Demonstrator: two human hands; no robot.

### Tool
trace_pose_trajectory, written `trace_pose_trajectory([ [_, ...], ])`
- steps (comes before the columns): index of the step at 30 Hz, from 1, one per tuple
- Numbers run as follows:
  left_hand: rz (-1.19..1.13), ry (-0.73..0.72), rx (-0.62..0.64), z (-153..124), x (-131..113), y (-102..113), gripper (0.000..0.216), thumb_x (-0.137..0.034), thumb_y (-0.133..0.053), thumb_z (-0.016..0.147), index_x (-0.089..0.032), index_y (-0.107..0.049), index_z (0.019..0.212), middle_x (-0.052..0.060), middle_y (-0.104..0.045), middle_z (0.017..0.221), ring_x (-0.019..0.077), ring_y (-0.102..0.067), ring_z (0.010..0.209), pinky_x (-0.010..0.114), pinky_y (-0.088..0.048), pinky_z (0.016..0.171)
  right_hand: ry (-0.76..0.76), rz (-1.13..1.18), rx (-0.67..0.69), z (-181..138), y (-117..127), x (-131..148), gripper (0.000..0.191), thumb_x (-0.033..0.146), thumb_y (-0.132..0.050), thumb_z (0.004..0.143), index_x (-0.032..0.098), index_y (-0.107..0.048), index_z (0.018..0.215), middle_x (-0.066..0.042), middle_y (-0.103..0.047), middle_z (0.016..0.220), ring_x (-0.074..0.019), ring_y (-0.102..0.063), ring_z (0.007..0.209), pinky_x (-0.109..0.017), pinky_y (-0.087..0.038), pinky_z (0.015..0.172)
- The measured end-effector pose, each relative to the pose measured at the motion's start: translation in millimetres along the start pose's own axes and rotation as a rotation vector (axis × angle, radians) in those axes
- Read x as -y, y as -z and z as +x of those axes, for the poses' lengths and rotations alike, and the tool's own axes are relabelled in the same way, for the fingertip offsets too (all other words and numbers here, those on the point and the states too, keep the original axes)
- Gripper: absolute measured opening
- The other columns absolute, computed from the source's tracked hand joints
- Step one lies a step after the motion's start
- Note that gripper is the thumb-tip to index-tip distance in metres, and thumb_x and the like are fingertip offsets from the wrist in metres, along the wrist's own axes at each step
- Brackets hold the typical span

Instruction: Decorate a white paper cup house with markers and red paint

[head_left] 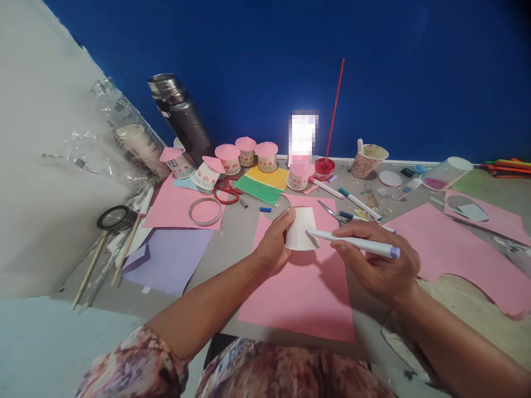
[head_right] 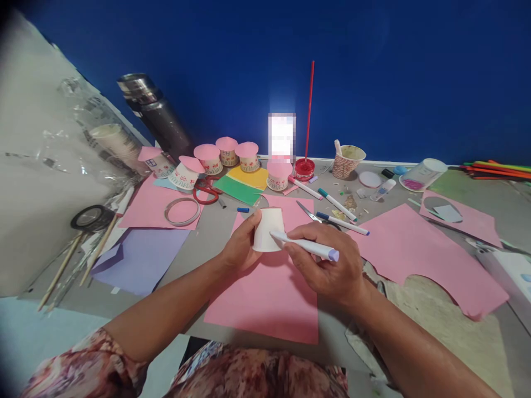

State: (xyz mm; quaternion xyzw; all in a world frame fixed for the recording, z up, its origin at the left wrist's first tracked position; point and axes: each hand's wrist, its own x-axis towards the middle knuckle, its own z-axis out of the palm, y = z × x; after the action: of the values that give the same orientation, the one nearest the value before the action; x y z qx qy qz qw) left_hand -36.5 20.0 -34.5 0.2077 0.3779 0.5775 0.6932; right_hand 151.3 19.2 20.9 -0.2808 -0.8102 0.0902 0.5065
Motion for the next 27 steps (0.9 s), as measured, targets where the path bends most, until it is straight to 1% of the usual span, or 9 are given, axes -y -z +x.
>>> trace_pose_trajectory([
  [4, 0.059, -0.062, 0.052, -3.0, -0.9, -2.4, 0.048, -0.059, -0.082, 0.084, -0.017, -0.075, 0.107, 0.003, -0.066, 0.089, 0.0182, -0.060, 0.081, 0.029, -0.049, 0.073, 0.013, 0.009, 0.027, -0.3, -1.3, -0.1, 0.012, 0.015, -0.069, 0.097, 0.026, -0.072, 0.101, -0.001, -0.079, 0.074, -0.0181, -0.071, 0.057, -0.030, -0.054, 0.050],
  [8, 0.108, -0.104, 0.084, -4.8, -0.6, -2.5, 0.050, -0.063, -0.081, 0.083, -0.018, -0.075, 0.104, 0.003, -0.066, 0.090, 0.0195, -0.061, 0.083, 0.029, -0.049, 0.073, 0.022, 0.024, 0.046, 1.3, -1.6, -0.1, 0.013, 0.015, -0.068, 0.097, 0.027, -0.072, 0.100, -0.001, -0.079, 0.075, -0.0188, -0.073, 0.061, -0.030, -0.057, 0.054],
  [11, 0.106, -0.106, 0.073, -4.5, 0.0, -2.3, 0.048, -0.060, -0.080, 0.084, -0.017, -0.075, 0.106, 0.003, -0.066, 0.089, 0.0192, -0.061, 0.082, 0.029, -0.049, 0.074, 0.011, 0.001, 0.036, 1.7, -1.3, 0.0, 0.013, 0.015, -0.069, 0.097, 0.027, -0.072, 0.099, -0.001, -0.079, 0.074, -0.0178, -0.071, 0.057, -0.030, -0.054, 0.051],
  [13, 0.088, -0.090, 0.057, -4.0, 0.0, -2.5, 0.046, -0.058, -0.079, 0.086, -0.017, -0.075, 0.107, 0.004, -0.066, 0.089, 0.0193, -0.061, 0.081, 0.030, -0.050, 0.074, -0.003, -0.018, 0.017, 1.3, -0.8, 0.2, 0.014, 0.015, -0.069, 0.096, 0.028, -0.072, 0.099, 0.000, -0.079, 0.075, -0.0175, -0.070, 0.056, -0.030, -0.054, 0.052],
  [16, 0.040, -0.048, 0.019, -3.1, -0.8, -3.0, 0.045, -0.056, -0.080, 0.086, -0.017, -0.075, 0.107, 0.004, -0.066, 0.088, 0.0201, -0.063, 0.082, 0.031, -0.051, 0.076, -0.018, -0.039, 0.000, 0.8, 0.7, 0.7, 0.014, 0.014, -0.069, 0.097, 0.028, -0.071, 0.097, 0.000, -0.081, 0.077, -0.0173, -0.073, 0.060, -0.029, -0.058, 0.056],
  [20, -0.044, 0.025, -0.051, -1.7, -2.4, -3.2, 0.044, -0.054, -0.080, 0.087, -0.015, -0.074, 0.106, 0.006, -0.069, 0.095, 0.0207, -0.064, 0.088, 0.032, -0.054, 0.080, -0.025, -0.048, 0.001, 0.8, 2.7, 1.9, 0.013, 0.015, -0.069, 0.097, 0.027, -0.071, 0.096, 0.000, -0.081, 0.078, -0.0169, -0.076, 0.063, -0.027, -0.059, 0.058],
  [22, -0.056, 0.043, -0.057, -1.7, -2.8, -3.3, 0.044, -0.055, -0.080, 0.087, -0.015, -0.073, 0.105, 0.007, -0.069, 0.096, 0.0207, -0.064, 0.088, 0.032, -0.054, 0.081, -0.022, -0.050, -0.009, 0.7, 3.0, 2.6, 0.011, 0.015, -0.070, 0.096, 0.026, -0.072, 0.096, 0.000, -0.081, 0.077, -0.0173, -0.075, 0.062, -0.028, -0.059, 0.058],
  [24, -0.034, 0.033, -0.027, -2.4, -2.9, -3.6, 0.045, -0.056, -0.080, 0.087, -0.015, -0.073, 0.105, 0.006, -0.068, 0.092, 0.0203, -0.063, 0.085, 0.032, -0.053, 0.080, -0.010, -0.050, -0.016, 0.6, 2.8, 3.3, 0.010, 0.016, -0.071, 0.095, 0.026, -0.073, 0.095, 0.000, -0.081, 0.077, -0.0182, -0.075, 0.061, -0.029, -0.058, 0.057],
  [27, 0.033, -0.027, 0.048, -4.6, -2.4, -3.9, 0.046, -0.057, -0.081, 0.085, -0.017, -0.075, 0.108, 0.003, -0.066, 0.087, 0.0186, -0.061, 0.079, 0.030, -0.050, 0.075, 0.020, -0.028, -0.007, 0.6, 1.8, 3.6, 0.012, 0.016, -0.071, 0.095, 0.026, -0.074, 0.097, 0.000, -0.080, 0.076, -0.0187, -0.074, 0.061, -0.030, -0.057, 0.056],
])
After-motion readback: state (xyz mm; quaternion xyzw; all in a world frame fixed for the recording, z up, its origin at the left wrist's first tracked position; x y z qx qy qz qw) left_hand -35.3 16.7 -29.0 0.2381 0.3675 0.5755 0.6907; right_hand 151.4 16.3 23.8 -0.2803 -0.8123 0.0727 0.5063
